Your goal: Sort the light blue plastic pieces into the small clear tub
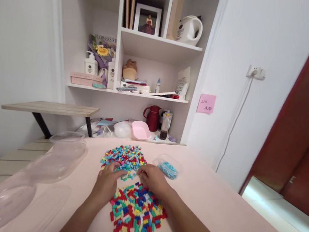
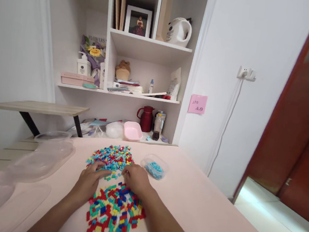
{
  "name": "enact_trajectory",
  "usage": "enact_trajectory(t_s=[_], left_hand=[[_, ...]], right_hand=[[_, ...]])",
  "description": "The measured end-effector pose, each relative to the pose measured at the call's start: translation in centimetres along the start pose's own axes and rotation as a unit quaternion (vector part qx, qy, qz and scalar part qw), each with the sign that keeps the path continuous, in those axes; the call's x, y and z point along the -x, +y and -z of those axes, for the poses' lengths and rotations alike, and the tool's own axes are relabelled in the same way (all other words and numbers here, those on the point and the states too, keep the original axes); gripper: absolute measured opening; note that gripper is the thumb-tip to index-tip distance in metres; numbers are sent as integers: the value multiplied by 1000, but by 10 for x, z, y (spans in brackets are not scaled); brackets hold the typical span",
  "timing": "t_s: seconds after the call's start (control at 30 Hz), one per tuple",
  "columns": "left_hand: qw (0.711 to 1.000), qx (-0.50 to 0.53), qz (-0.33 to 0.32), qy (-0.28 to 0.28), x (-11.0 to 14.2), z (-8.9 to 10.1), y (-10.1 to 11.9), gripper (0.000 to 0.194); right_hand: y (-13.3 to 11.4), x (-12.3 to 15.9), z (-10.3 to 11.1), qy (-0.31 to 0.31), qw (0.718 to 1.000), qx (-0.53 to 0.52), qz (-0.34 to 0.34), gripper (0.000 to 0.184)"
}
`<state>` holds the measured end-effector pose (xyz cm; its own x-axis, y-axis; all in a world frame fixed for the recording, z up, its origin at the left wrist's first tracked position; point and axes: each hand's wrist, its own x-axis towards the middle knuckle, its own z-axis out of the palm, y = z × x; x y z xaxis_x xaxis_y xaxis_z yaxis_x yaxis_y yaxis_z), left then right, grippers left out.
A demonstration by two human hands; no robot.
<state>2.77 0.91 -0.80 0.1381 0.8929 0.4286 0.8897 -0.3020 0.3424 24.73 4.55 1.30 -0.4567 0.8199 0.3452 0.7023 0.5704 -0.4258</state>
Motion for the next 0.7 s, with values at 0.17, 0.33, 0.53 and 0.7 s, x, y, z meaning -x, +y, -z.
enact_trajectory(t_s=[0.17,0.33,0.53,0.7], left_hand=[[997,28,27,67,-3,4,-3,47],[994,44,27,96,-3,7,-5,44],[990,73,66,97,-2,12,-1,38],[984,89,108,111,-1,16,2,35]], right_hand=[[-2,-3,0,35,999,18,2,31],[-5,-8,-6,13,998,64,25,27],[-6,-8,-8,8,998,61,23,30],[-8,-8,-7,14,998,50,30,32]])
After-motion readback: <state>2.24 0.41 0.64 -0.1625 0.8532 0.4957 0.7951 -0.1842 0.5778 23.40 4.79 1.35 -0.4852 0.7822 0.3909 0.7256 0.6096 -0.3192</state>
